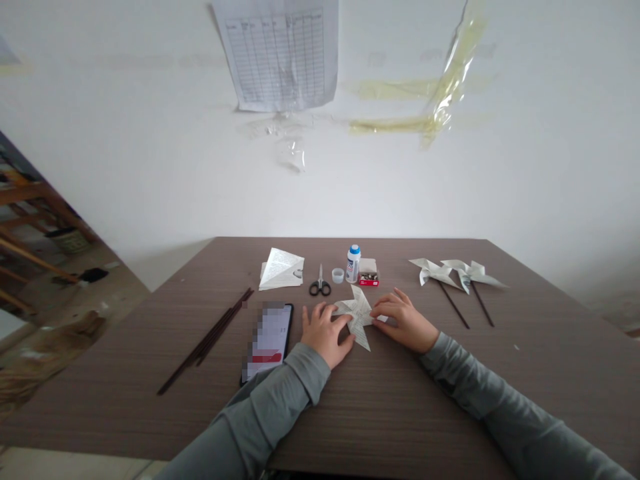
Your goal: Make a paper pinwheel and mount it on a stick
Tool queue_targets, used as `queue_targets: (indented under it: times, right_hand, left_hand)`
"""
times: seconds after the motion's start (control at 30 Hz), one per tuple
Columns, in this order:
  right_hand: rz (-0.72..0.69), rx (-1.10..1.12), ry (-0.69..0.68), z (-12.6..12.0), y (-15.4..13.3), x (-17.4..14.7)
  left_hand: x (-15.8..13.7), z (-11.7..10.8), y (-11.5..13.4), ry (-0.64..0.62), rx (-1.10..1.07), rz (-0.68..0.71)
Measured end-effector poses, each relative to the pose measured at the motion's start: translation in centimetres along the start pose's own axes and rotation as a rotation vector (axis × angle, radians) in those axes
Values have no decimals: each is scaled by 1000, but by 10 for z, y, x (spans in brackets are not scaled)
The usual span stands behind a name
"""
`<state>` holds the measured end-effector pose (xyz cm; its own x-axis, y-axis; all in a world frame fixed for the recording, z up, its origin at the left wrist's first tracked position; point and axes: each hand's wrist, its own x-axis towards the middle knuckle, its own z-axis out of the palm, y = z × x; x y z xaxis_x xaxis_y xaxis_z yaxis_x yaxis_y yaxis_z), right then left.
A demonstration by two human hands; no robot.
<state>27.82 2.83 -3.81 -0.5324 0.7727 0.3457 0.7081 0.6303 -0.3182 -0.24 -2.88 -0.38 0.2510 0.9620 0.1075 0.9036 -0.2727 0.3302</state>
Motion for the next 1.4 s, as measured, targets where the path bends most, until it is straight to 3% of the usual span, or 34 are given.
queue_targets:
  times: [0.17, 0.37, 0.8, 1.4]
  right_hand:
    - [115, 23, 80, 14, -3, 1]
    - [206, 23, 175, 25, -11, 4]
    - [193, -92, 147, 27, -20, 4]
    - [189, -86, 109, 19, -30, 5]
  left_hand:
    - [0, 0, 6, 51, -10, -9]
    - [1, -5, 15, -6, 26, -39]
    - [3, -6, 20, 3, 19, -45]
    - [5, -2, 17, 1, -4, -17]
